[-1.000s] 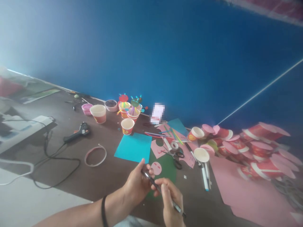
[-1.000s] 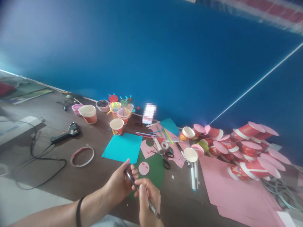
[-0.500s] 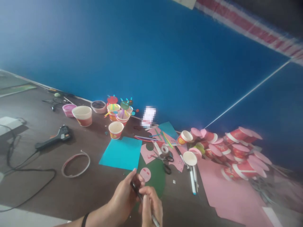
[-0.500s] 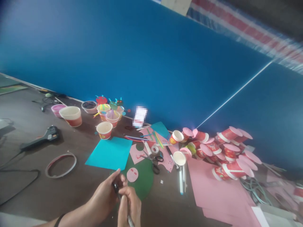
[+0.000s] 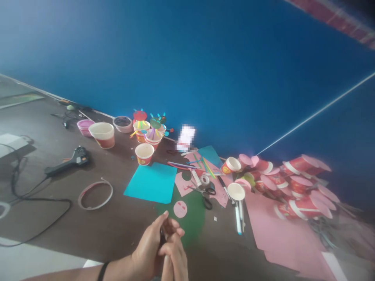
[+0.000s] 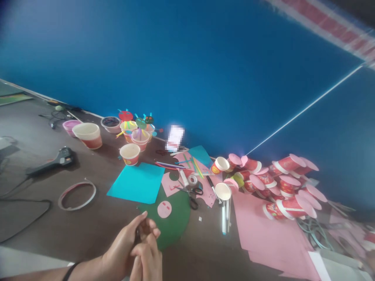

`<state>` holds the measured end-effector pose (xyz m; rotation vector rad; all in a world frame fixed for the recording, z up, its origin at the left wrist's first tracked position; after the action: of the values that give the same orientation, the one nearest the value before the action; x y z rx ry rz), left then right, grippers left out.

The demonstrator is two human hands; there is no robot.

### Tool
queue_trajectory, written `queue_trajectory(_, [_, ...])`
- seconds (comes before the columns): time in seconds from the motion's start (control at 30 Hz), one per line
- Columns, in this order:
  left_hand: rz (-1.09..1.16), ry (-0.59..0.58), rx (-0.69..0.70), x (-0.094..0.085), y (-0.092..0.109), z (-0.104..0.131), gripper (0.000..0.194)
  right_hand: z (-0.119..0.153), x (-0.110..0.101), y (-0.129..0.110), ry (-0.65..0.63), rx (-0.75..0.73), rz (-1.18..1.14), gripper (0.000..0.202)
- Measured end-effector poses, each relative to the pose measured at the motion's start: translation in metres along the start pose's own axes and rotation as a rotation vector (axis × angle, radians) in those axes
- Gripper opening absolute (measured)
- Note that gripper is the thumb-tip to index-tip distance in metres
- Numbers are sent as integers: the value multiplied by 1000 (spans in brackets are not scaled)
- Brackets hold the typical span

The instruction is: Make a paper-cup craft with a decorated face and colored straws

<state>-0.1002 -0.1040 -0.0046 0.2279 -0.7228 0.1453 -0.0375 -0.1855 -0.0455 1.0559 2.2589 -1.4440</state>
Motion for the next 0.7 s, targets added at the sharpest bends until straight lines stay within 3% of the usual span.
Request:
queue_trajectory(0.13, [-272,-10,118,-5,0,-3,38,-5,-24,7,58,-49,66,15])
queue_trajectory(0.23, [-544,54,305,-15,6,-2,30,-9,-55,33,110,-26,189,15])
queue_trajectory(0.4, [-905,82,534,-40,28,5,18,-2,-111,91,-49,175,466,50])
queue_trajectory(0.5, [-1063,129,632,-52,42,10,12,-3,-131,108,-93,244,563,58])
queue_trajectory(0.6, [-1256,128,732,-59,47,11,13,-14,-128,102,5,224,557,53])
queue_trajectory(0.7, [-1379,72,830,-62,46,9,17,-26,-100,83,-49,143,440,47])
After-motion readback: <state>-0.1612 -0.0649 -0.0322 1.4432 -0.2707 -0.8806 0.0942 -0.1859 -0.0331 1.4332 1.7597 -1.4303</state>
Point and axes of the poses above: each hand's wrist, its own z-axis away from the middle knuckle, its own x-axis out of the palm, y = z × x, the point moved 1 cm from there along -z, towards the middle knuckle, and after that the axes turned 11 degrees about -x, right-handed, at the moved point
